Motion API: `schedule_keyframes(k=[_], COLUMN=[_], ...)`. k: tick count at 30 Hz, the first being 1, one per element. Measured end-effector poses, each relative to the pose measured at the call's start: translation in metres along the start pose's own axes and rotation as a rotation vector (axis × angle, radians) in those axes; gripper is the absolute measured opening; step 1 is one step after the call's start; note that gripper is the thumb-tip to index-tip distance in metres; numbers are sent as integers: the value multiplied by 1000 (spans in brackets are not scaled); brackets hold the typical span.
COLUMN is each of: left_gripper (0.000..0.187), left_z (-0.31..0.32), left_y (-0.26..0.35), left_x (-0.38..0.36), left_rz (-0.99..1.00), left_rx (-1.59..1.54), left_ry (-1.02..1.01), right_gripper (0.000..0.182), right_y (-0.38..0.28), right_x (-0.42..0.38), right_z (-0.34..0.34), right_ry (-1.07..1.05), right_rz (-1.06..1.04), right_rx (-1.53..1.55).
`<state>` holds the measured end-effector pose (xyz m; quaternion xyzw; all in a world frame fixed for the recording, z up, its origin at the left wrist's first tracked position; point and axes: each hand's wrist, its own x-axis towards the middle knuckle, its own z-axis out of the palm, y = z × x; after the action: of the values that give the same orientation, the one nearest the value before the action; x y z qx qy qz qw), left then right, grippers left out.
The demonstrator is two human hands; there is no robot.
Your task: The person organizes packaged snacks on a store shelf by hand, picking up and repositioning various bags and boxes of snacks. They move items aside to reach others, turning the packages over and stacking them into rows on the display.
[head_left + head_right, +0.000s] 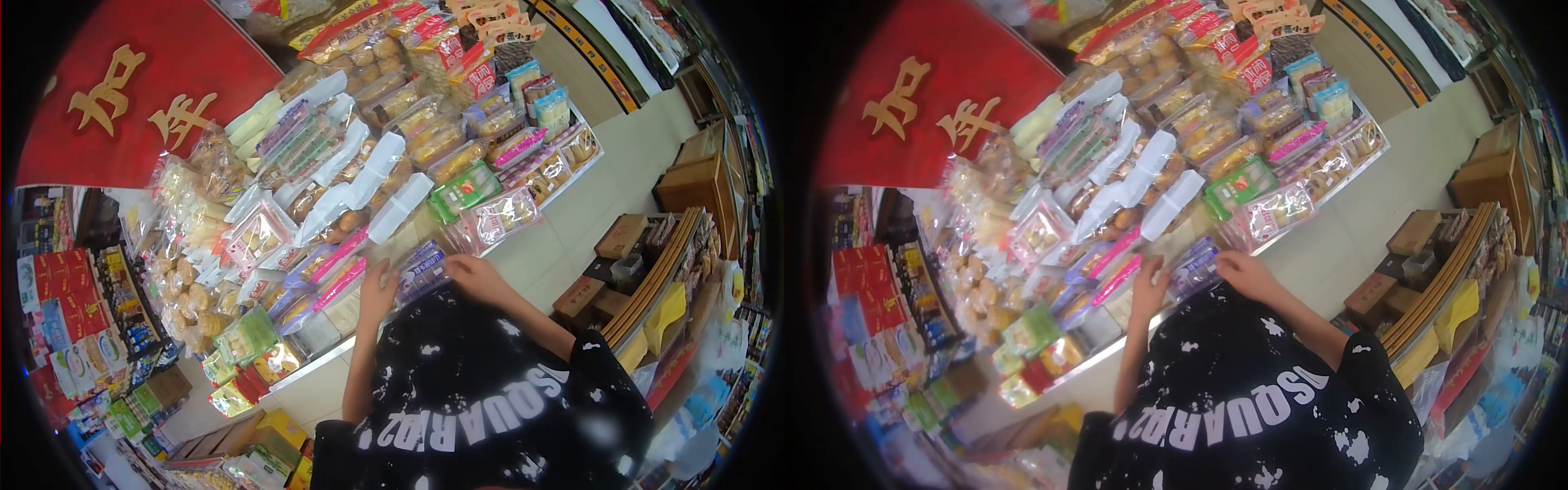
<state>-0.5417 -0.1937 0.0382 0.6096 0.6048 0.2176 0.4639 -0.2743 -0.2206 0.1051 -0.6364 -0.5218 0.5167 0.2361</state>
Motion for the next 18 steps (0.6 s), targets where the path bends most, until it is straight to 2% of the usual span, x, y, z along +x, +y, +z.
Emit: schedule_keyframes(k=[1, 2, 3, 4, 5, 6, 7, 8, 9, 10, 11, 13, 18], left_gripper=[63, 63, 63, 63, 66, 70, 70, 74, 78, 78, 78, 68, 53], left_z=[-2, -5, -8, -8, -8, -14, -17, -20, -25, -27, -28, -30, -27], left_y=[-4, -8, -13, -34, -68, -70, -71, -74, -69, -78, -87, -92, -94], left_x=[-13, -31, -48, -61, -72, -76, -75, -70, -61, -48, -35, -16, -21], left_rz=[-3, -183, -359, -363, -551, -733, -732, -764, -783, -728, -726, -464, -418], left_rx=[-1, -233, -470, -476, -768, -1062, -1068, -1339, -1613, -1709, -1715, -1663, -1711], left_ry=[15, 53, 97, 125, 294, 463, 485, 568, 647, 656, 670, 731, 760], right_gripper=[35, 36, 36, 38, 39, 39, 41, 43, 43, 44, 46, 45, 41], right_y=[6, 13, 13, 11, 9, 7, 6, 4, 1, -3, -6, -12, -35], right_x=[11, 22, 33, 45, 57, 68, 79, 88, 96, 102, 104, 102, 91], right_z=[7, 14, 20, 25, 32, 40, 47, 52, 54, 55, 57, 58, 48], right_ry=[-32, -69, -91, -91, -90, -110, -87, -63, -83, -138, -191, -162, -95], right_rz=[20, 41, 30, 41, 53, 46, 145, 247, 242, 302, 368, 348, 319], right_rx=[173, 344, 337, 352, 371, 368, 482, 591, 584, 699, 814, 754, 717])
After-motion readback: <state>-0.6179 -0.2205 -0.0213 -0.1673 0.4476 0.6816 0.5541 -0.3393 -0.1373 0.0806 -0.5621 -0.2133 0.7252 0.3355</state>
